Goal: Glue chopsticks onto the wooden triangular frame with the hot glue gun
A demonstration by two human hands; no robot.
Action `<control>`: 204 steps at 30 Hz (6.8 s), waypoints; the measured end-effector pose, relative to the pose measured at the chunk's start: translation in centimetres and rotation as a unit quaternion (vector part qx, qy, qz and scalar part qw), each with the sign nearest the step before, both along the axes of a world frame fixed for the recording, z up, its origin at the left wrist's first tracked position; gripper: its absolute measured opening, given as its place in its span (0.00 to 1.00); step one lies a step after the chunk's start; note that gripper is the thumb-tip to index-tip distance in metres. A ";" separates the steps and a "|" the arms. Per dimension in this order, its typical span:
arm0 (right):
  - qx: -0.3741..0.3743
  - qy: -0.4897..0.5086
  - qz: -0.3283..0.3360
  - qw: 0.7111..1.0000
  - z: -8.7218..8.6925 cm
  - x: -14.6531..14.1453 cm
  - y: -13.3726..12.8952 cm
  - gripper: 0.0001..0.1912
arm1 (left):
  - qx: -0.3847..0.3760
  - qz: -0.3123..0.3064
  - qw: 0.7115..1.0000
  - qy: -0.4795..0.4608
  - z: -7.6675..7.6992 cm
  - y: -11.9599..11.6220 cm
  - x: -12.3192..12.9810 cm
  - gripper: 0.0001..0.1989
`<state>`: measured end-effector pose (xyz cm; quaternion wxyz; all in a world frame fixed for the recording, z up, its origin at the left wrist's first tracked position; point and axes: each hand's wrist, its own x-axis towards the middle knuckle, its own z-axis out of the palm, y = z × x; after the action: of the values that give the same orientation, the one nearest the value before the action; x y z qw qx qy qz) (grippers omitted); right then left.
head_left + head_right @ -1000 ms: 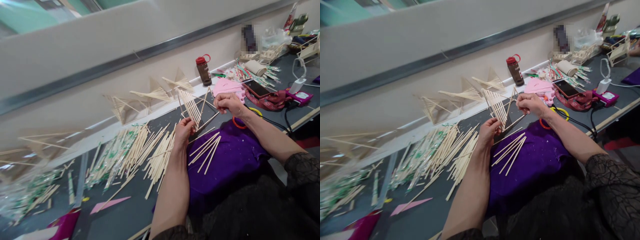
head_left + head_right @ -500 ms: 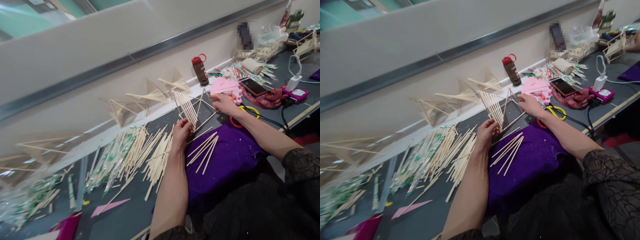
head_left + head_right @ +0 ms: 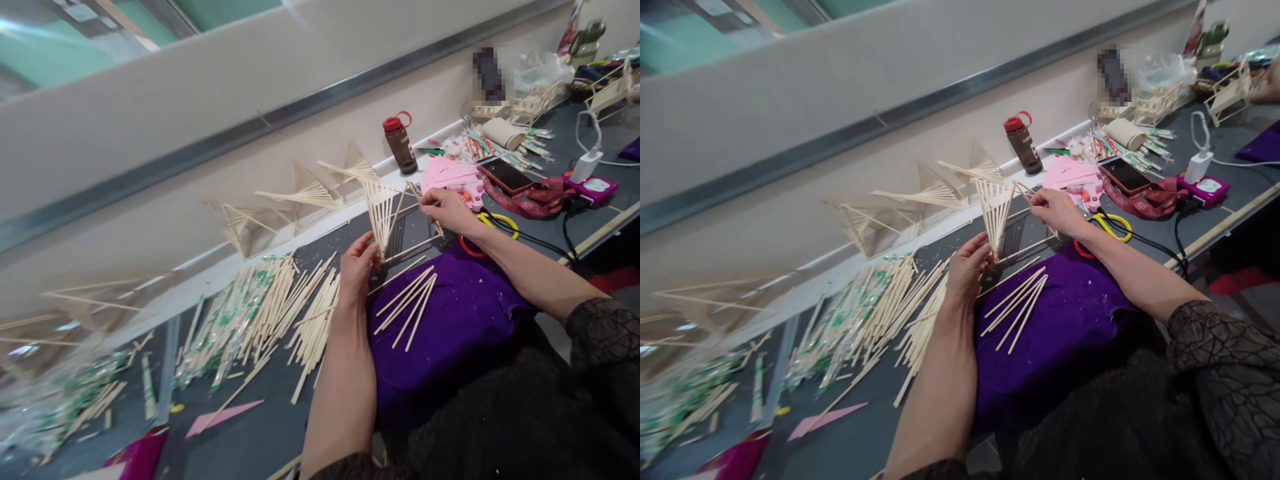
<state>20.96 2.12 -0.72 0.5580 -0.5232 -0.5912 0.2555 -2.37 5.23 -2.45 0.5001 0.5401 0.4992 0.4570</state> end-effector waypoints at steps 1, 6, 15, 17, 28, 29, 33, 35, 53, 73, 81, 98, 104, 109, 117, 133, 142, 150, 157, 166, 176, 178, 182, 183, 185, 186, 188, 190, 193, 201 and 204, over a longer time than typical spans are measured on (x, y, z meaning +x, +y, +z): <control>-0.006 -0.002 0.001 1.000 0.2 -0.1 -0.2 0.03 | 0.002 0.004 1.000 -0.004 0.1 0.2 -0.1 0.28; 0.007 -0.041 -0.014 0.999 0.7 -0.7 -0.8 0.03 | 0.005 0.012 1.000 0.007 0.6 1.0 -0.3 0.27; 0.041 -0.077 -0.010 0.996 0.0 -1.9 -0.8 0.02 | 0.010 0.049 0.999 0.001 0.2 1.1 -0.1 0.25; 0.038 -0.088 -0.009 0.995 0.0 -2.1 -0.8 0.03 | 0.024 0.069 0.997 0.003 0.1 0.9 -0.1 0.22; 0.036 -0.117 -0.054 0.991 1.2 -0.8 -1.5 0.04 | 0.086 0.141 0.986 0.028 3.4 -1.4 -2.3 0.15; 0.038 -0.119 -0.053 0.991 1.1 -0.8 -1.5 0.04 | 0.092 0.138 0.985 0.041 3.9 -1.8 -2.4 0.13; 0.031 -0.139 -0.040 0.989 0.6 -1.2 -1.2 0.05 | 0.097 0.108 0.986 0.079 5.6 -3.7 -2.2 0.11; 0.025 -0.139 -0.022 0.990 0.4 -1.6 -1.1 0.05 | 0.101 0.094 0.987 0.088 5.8 -4.6 -1.8 0.12; 0.038 -0.154 0.050 0.986 0.7 -1.9 -1.6 0.04 | 0.170 -0.067 0.886 0.427 2.4 -6.8 -2.9 0.08; 0.024 -0.167 0.071 0.983 0.8 -2.0 -1.8 0.04 | 0.196 -0.126 0.807 0.543 1.4 -10.5 -2.6 0.12; 0.025 -0.171 0.079 0.982 0.9 -1.8 -1.9 0.04 | 0.179 -0.093 0.859 0.470 1.0 -10.3 -3.0 0.08; 0.001 0.077 0.133 0.988 3.4 -1.8 -3.5 0.11 | -0.116 -0.095 0.983 -0.108 4.5 -10.0 -0.7 0.16; -0.012 0.135 0.177 0.975 3.7 -1.8 -3.6 0.10 | -0.105 -0.132 0.982 -0.080 6.1 -9.7 0.5 0.14; -0.020 0.225 0.138 0.964 5.0 -0.3 -2.6 0.11 | -0.052 -0.078 0.988 -0.119 8.0 -7.2 0.4 0.13; -0.012 0.252 0.123 0.960 7.8 -0.1 1.1 0.10 | -0.010 -0.020 0.982 -0.190 9.0 -2.5 2.9 0.15; -0.071 0.283 0.023 0.956 4.9 2.4 3.4 0.14 | 0.029 0.074 0.987 -0.142 4.9 -0.2 2.2 0.14; -0.090 0.265 -0.013 0.960 4.1 2.8 3.6 0.11 | -0.159 0.068 0.981 -0.086 2.4 0.8 0.9 0.14; -0.105 0.253 -0.028 0.961 4.0 0.9 4.4 0.12 | -0.327 -0.074 0.932 -0.136 3.0 0.5 0.7 0.24; -0.110 0.231 -0.052 0.965 3.3 0.1 4.3 0.09 | -0.388 -0.104 0.867 -0.294 2.2 0.6 1.3 0.21; -0.110 0.205 -0.060 0.971 3.2 0.0 4.3 0.08 | -0.393 -0.110 0.843 -0.351 2.1 0.4 1.7 0.18; -0.119 0.210 -0.072 0.968 2.7 0.4 4.2 0.10 | -0.386 -0.080 0.863 -0.315 1.8 0.5 2.0 0.14; -0.118 0.198 -0.073 0.970 2.4 0.5 4.1 0.09 | -0.384 -0.074 0.868 -0.306 1.9 0.5 2.0 0.14; -0.102 0.136 -0.089 0.981 1.8 0.7 3.9 0.08 | -0.379 -0.074 0.875 -0.292 1.9 0.6 2.0 0.13; -0.091 0.109 -0.095 0.985 1.7 0.6 3.8 0.08 | -0.378 -0.075 0.877 -0.286 1.9 0.7 2.0 0.13; -0.066 0.060 -0.101 0.991 1.6 0.6 3.7 0.08 | -0.374 -0.078 0.882 -0.275 2.0 0.7 2.0 0.13; -0.055 0.045 -0.103 0.992 1.6 0.5 3.7 0.08 | -0.371 -0.078 0.885 -0.270 2.0 0.7 2.0 0.13; -0.046 0.045 -0.106 0.992 1.6 0.3 3.6 0.09 | -0.367 -0.077 0.889 -0.262 2.0 0.7 2.0 0.13; -0.065 0.082 -0.109 0.989 1.7 0.1 3.7 0.09 | -0.366 -0.075 0.891 -0.259 2.0 0.7 2.0 0.13; -0.113 0.172 -0.102 0.973 1.9 -0.2 3.8 0.09 | -0.369 -0.070 0.890 -0.260 2.0 0.8 2.0 0.14; -0.138 0.276 -0.083 0.947 2.6 -0.3 3.8 0.12 | -0.374 -0.064 0.889 -0.255 2.1 0.8 2.1 0.13; -0.126 0.267 -0.073 0.953 2.7 -0.2 3.8 0.11 | -0.374 -0.057 0.891 -0.252 2.2 0.9 2.2 0.13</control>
<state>20.72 5.88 2.00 0.6419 -0.5443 -0.3439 0.4165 -0.21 6.09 -0.26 0.7996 0.2075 0.4585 0.3277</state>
